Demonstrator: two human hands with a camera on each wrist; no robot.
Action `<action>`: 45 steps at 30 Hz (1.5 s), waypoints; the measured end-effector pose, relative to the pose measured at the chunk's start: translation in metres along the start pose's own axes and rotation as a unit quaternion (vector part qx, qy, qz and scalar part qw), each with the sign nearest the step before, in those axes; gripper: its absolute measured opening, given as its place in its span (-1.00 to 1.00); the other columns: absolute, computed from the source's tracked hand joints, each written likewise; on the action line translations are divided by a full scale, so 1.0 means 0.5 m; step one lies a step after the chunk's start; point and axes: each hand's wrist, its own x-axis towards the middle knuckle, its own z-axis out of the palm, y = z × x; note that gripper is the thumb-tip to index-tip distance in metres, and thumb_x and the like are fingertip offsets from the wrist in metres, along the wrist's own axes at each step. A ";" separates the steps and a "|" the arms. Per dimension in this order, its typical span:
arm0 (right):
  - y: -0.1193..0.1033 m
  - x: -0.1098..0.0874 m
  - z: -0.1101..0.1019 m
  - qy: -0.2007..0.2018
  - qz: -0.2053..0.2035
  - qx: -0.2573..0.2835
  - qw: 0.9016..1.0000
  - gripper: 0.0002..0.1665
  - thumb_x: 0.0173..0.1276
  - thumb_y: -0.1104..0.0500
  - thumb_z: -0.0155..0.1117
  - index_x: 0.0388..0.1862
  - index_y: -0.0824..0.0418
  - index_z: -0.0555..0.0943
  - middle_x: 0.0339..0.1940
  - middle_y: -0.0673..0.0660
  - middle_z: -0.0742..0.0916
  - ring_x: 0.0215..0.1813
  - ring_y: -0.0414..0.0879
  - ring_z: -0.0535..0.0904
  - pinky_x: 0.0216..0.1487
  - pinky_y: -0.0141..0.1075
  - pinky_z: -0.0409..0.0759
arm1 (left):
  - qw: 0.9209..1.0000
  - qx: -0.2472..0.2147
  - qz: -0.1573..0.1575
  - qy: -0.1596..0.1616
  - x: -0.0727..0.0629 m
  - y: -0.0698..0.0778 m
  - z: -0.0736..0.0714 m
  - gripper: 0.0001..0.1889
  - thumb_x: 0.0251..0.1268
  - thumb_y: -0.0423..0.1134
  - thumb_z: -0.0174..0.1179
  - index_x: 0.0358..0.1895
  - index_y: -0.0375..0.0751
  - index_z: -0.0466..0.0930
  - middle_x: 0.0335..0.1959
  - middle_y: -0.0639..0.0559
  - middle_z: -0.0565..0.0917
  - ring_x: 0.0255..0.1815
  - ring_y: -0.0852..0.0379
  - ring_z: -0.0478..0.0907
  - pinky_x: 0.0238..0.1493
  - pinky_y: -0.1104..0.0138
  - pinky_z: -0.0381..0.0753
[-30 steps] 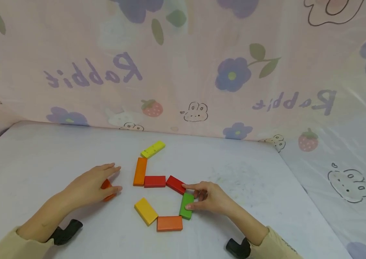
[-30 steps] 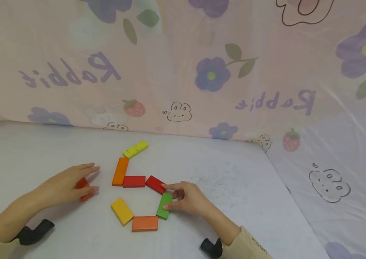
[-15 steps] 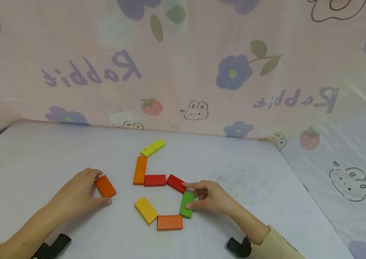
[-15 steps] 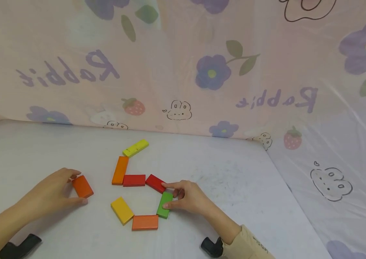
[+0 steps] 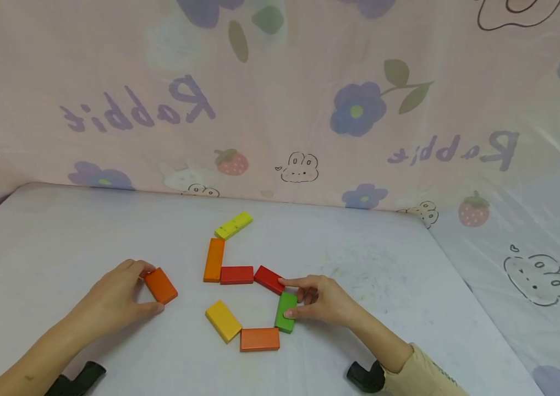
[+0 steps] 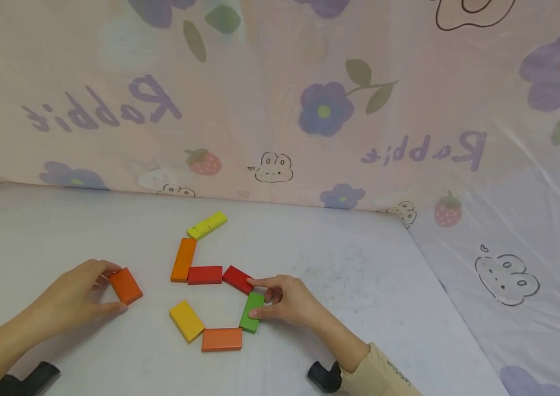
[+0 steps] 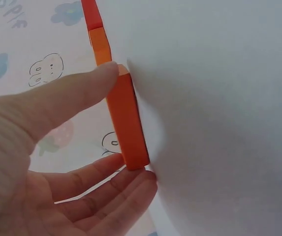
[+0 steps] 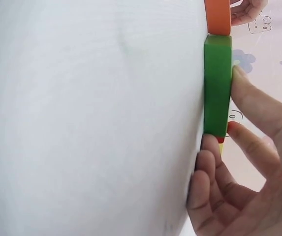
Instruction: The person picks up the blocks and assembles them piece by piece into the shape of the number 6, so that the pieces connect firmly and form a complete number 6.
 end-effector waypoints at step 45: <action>0.007 0.001 0.001 -0.009 0.006 0.014 1.000 -0.35 0.10 0.08 0.50 0.23 0.08 0.58 -0.47 -0.03 0.61 -0.45 -0.25 0.43 -0.45 -0.48 0.45 | 0.997 -0.070 0.043 -0.004 0.015 0.102 0.038 -0.35 -0.31 -0.22 0.60 -0.01 -0.28 0.55 -0.10 -0.01 0.56 -0.18 0.10 0.51 -0.08 0.15 0.64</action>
